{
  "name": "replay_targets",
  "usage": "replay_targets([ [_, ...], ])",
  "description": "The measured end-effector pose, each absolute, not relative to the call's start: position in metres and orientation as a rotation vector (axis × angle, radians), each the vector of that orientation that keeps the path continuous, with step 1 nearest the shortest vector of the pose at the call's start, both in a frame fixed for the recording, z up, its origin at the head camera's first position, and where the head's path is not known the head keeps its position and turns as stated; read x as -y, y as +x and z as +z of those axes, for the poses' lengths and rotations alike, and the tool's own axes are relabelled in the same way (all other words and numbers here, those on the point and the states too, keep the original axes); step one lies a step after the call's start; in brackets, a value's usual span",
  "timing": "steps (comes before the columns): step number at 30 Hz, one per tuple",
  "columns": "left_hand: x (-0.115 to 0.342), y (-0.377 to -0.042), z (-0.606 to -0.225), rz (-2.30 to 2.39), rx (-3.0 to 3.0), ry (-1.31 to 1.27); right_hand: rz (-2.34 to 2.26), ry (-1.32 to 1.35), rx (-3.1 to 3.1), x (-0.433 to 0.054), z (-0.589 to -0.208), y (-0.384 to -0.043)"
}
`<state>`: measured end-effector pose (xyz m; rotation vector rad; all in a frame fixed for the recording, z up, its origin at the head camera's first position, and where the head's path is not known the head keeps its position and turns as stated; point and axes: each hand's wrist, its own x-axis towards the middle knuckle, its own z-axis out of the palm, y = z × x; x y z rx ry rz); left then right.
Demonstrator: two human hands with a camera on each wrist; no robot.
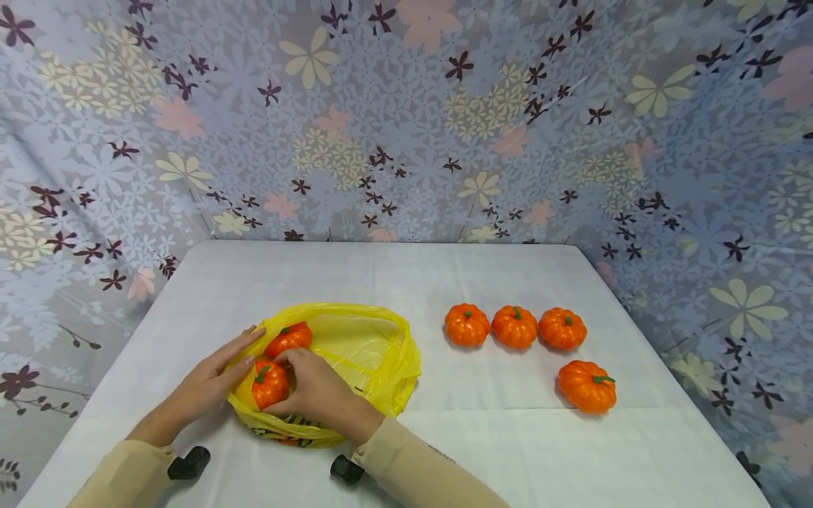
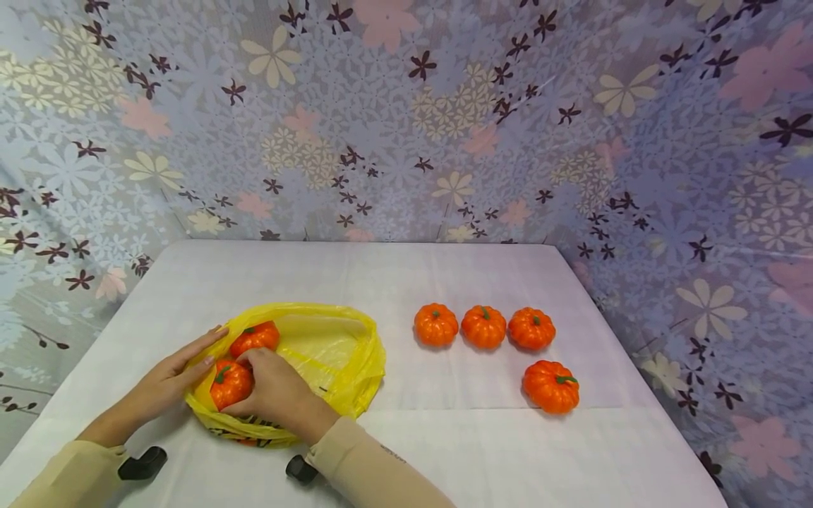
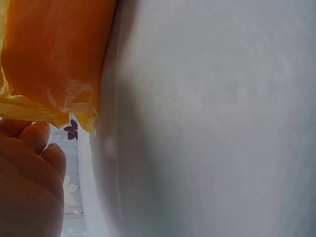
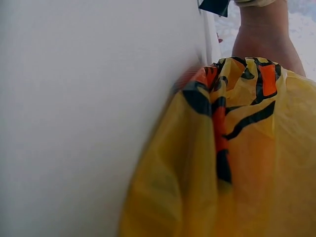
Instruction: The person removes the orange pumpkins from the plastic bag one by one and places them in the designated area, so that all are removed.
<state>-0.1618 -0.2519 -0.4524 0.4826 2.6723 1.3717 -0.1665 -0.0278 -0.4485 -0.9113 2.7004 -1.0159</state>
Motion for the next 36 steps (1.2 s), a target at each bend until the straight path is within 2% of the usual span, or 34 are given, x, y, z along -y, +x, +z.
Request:
replay_targets([
  [9,0.251,-0.161,-0.451,1.376,-2.644,0.459,-1.062,-0.809,-2.660,0.025,-0.451,-0.167],
  [25,0.252,-0.158,-0.449,1.365,-2.653,0.449,-1.017,-0.875,-2.685,0.015,-0.441,-0.165],
  [36,0.252,-0.159,-0.449,1.351,-2.667,0.443,-1.177,-0.733,-2.585,-0.004,-0.427,-0.166],
])
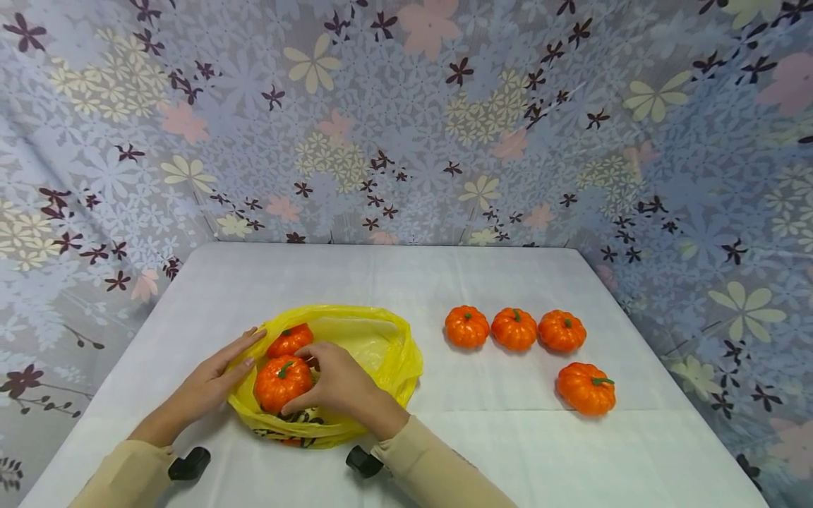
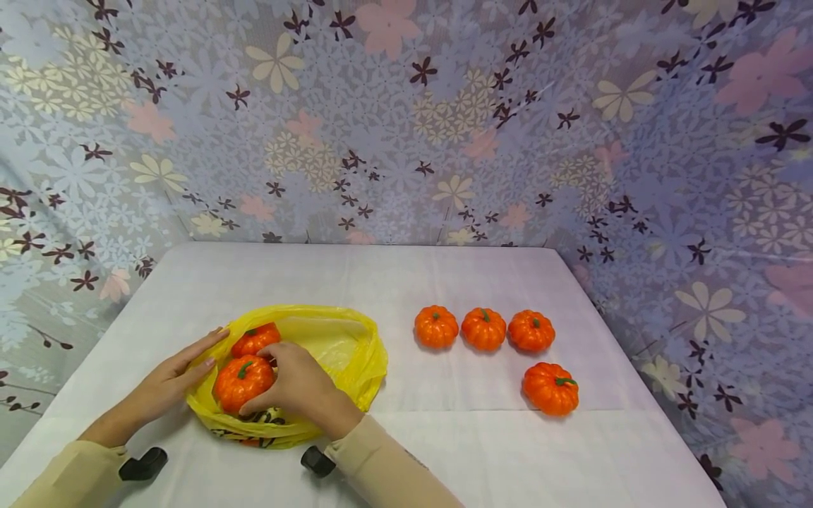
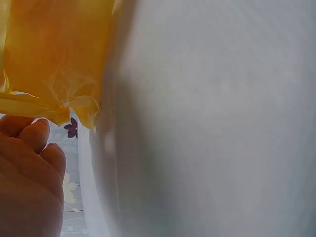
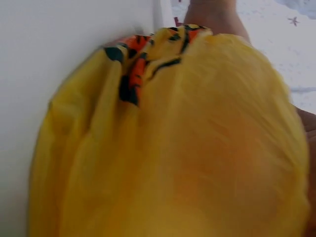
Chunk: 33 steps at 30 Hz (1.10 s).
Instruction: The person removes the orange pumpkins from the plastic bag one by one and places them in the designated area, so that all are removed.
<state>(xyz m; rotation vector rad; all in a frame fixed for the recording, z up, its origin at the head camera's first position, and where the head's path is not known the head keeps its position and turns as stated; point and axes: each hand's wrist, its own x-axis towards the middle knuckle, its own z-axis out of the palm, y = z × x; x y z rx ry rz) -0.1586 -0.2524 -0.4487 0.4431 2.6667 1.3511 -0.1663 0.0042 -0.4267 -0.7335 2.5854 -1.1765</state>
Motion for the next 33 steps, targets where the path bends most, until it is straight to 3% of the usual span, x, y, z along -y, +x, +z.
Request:
replay_targets([
  [33,0.253,-0.160,-0.447,1.344,-2.648,0.366,-1.461,-0.598,-2.587,-0.079,-0.407,-0.170],
])
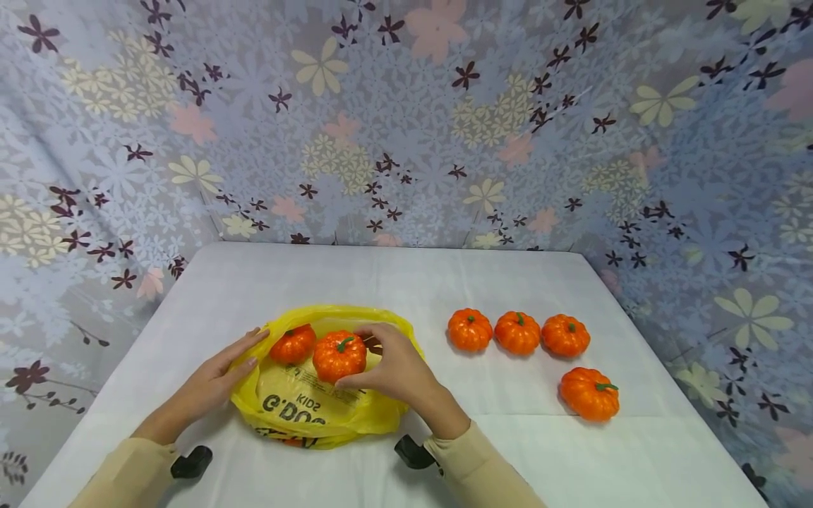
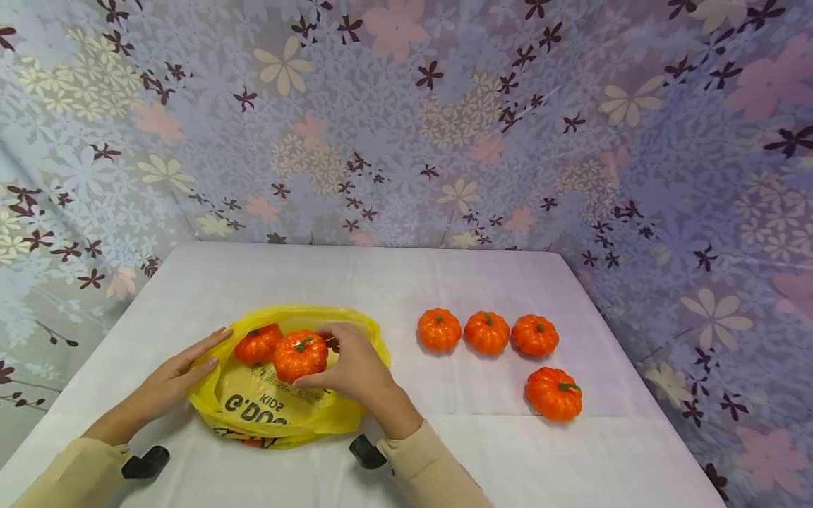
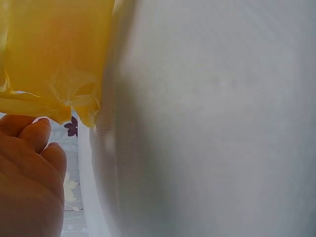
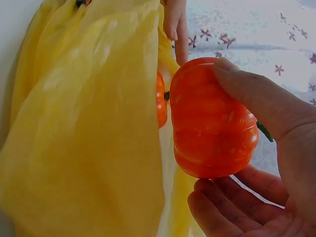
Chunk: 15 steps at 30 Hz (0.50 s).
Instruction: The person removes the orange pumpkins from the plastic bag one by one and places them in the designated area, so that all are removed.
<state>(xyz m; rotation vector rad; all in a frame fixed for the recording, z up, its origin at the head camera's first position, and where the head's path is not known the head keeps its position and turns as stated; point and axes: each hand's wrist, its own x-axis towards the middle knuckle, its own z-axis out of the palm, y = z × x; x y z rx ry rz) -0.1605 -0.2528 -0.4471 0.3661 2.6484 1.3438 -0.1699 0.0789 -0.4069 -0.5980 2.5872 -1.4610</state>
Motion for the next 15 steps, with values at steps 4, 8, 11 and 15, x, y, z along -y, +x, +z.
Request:
replay_targets([
  [4,0.252,-0.159,-0.447,1.331,-2.667,0.387,-1.486,-0.595,-2.595,-0.089,-0.408,-0.169],
  [8,0.252,-0.159,-0.446,1.334,-2.674,0.414,-1.486,-0.570,-2.618,-0.101,-0.407,-0.168],
  [11,0.253,-0.159,-0.446,1.343,-2.665,0.414,-1.468,-0.536,-2.650,-0.112,-0.407,-0.168],
  [15,0.253,-0.160,-0.448,1.354,-2.656,0.412,-1.471,-0.492,-2.682,-0.126,-0.406,-0.166],
])
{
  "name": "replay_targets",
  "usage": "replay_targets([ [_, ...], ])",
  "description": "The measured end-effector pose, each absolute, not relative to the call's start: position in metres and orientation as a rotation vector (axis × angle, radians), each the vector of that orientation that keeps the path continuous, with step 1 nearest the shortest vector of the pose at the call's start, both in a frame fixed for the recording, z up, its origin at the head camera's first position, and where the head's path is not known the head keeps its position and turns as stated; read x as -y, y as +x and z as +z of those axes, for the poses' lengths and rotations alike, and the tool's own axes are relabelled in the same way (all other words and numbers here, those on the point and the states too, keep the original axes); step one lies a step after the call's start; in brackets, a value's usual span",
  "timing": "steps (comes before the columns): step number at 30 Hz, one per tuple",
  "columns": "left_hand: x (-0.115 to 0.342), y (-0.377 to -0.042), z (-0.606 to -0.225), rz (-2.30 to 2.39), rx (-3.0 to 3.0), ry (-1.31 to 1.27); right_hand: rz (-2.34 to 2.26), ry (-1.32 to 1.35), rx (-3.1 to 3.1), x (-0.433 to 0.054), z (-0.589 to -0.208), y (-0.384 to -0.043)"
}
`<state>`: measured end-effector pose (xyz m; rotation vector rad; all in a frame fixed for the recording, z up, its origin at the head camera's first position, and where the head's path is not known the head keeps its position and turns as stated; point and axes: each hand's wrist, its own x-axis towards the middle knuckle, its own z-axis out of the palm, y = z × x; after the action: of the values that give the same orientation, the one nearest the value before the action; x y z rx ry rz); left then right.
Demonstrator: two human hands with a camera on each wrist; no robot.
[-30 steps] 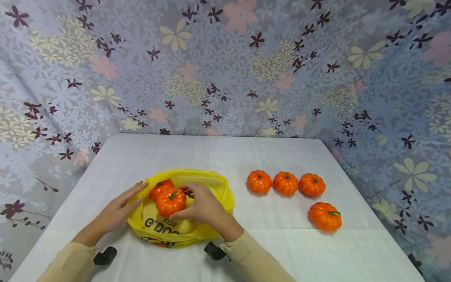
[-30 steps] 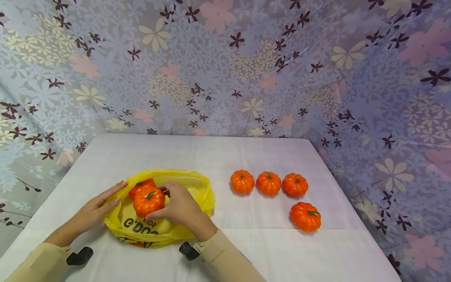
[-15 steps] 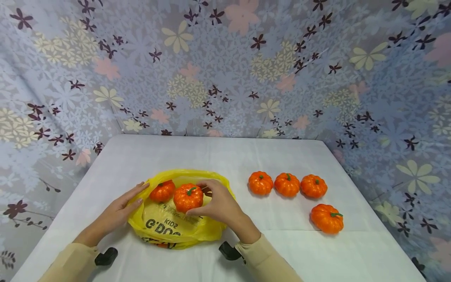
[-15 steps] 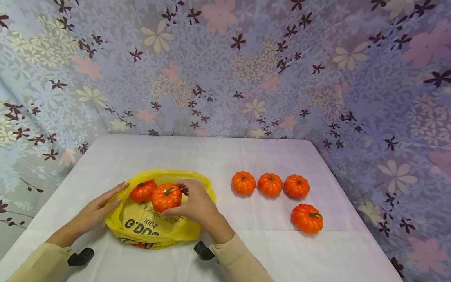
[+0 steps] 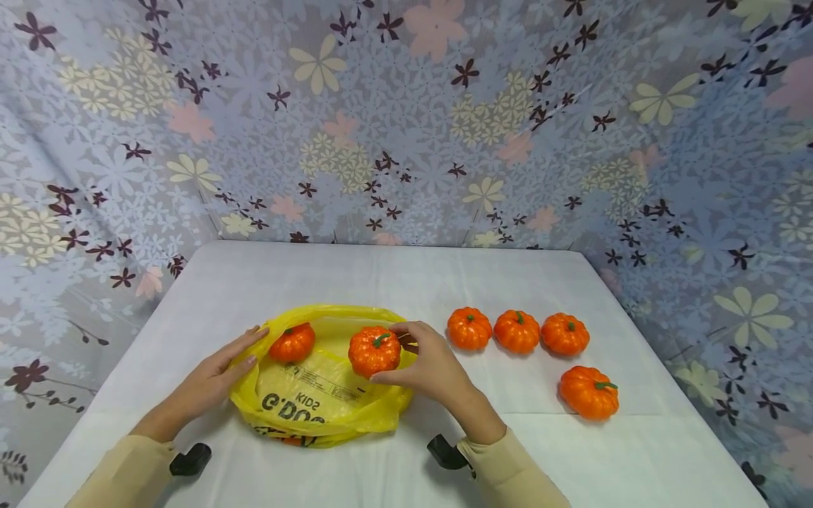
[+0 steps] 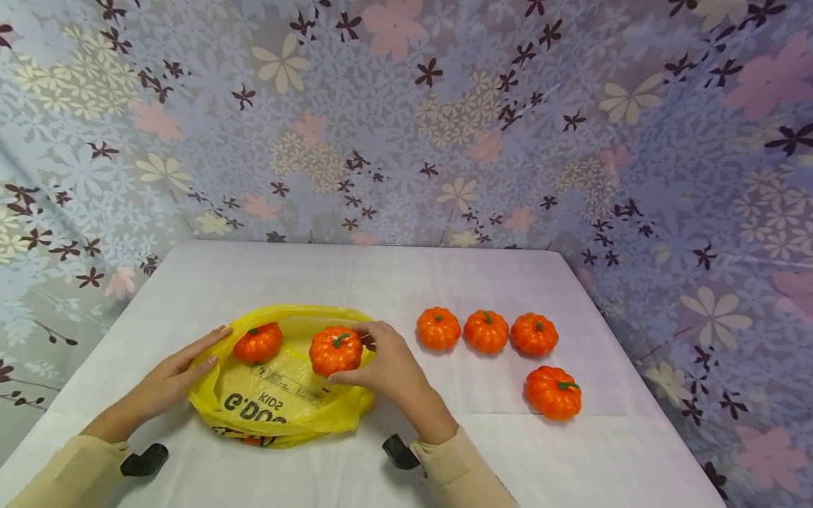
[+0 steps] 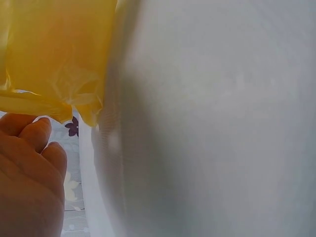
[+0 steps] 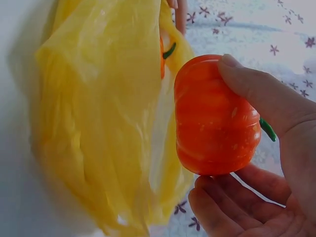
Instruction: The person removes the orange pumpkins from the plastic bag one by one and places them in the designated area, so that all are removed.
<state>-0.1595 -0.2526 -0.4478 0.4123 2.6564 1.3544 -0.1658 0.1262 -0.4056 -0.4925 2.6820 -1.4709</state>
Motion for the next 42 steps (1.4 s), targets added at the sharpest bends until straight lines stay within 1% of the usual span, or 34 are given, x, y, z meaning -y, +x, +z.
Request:
replay_targets([
  [9,0.253,-0.160,-0.448,1.350,-2.649,0.400,-1.546,-0.388,-2.708,-0.164,-0.407,-0.157],
  [18,0.253,-0.158,-0.448,1.339,-2.653,0.375,-1.547,-0.343,-2.764,-0.199,-0.411,-0.152],
  [25,0.253,-0.158,-0.448,1.345,-2.652,0.393,-1.558,-0.224,-2.799,-0.224,-0.418,-0.144],
  [42,0.252,-0.160,-0.447,1.348,-2.639,0.393,-1.345,-0.034,-2.923,-0.272,-0.425,-0.123],
])
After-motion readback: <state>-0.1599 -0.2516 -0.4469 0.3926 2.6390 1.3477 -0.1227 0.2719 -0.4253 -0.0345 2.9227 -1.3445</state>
